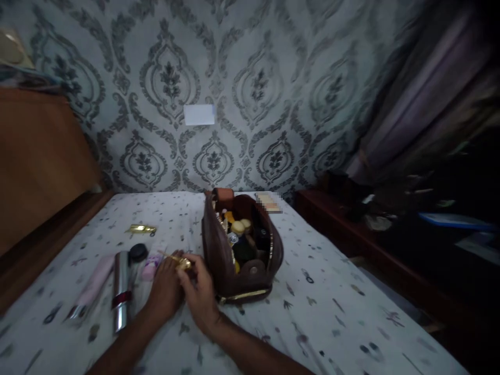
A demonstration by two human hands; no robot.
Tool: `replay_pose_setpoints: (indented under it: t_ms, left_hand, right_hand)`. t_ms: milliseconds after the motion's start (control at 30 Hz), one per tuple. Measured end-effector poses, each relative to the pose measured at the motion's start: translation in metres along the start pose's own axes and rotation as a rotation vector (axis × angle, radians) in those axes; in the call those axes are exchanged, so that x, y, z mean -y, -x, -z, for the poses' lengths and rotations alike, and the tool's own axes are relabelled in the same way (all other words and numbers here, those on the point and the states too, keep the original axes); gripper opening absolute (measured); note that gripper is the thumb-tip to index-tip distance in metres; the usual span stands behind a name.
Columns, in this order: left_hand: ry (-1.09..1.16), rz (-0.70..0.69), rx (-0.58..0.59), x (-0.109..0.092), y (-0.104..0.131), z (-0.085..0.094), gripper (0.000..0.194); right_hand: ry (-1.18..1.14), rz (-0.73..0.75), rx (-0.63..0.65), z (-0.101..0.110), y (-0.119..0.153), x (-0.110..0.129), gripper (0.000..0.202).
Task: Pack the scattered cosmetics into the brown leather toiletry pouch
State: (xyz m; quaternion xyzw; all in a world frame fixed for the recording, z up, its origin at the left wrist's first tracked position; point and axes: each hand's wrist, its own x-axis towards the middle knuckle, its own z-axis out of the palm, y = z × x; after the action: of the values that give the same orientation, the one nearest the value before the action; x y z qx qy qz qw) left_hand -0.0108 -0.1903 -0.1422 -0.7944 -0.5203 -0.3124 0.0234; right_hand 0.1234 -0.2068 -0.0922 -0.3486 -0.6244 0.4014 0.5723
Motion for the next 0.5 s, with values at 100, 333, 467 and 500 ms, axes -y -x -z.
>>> replay_pose_setpoints:
  t_ms: [100, 333, 467, 500]
  left_hand:
    - [-0.005, 0.011, 0.064, -0.005, -0.003, 0.007, 0.040]
    - [-0.049, 0.016, 0.104, -0.004, 0.001, 0.010, 0.051]
    - [-0.016, 0.040, 0.120, -0.005, 0.000, 0.012, 0.049]
    - [-0.011, 0.044, 0.127, -0.006, -0.001, 0.013, 0.048]
  right_hand:
    - [-0.029, -0.008, -0.007, -0.002, -0.001, -0.005, 0.030]
    - [-0.027, -0.012, 0.023, -0.004, -0.003, -0.006, 0.029]
    - [-0.048, -0.023, 0.019, -0.005, -0.005, -0.005, 0.029]
    - [-0.060, -0.030, 0.020, -0.006, -0.005, -0.005, 0.029]
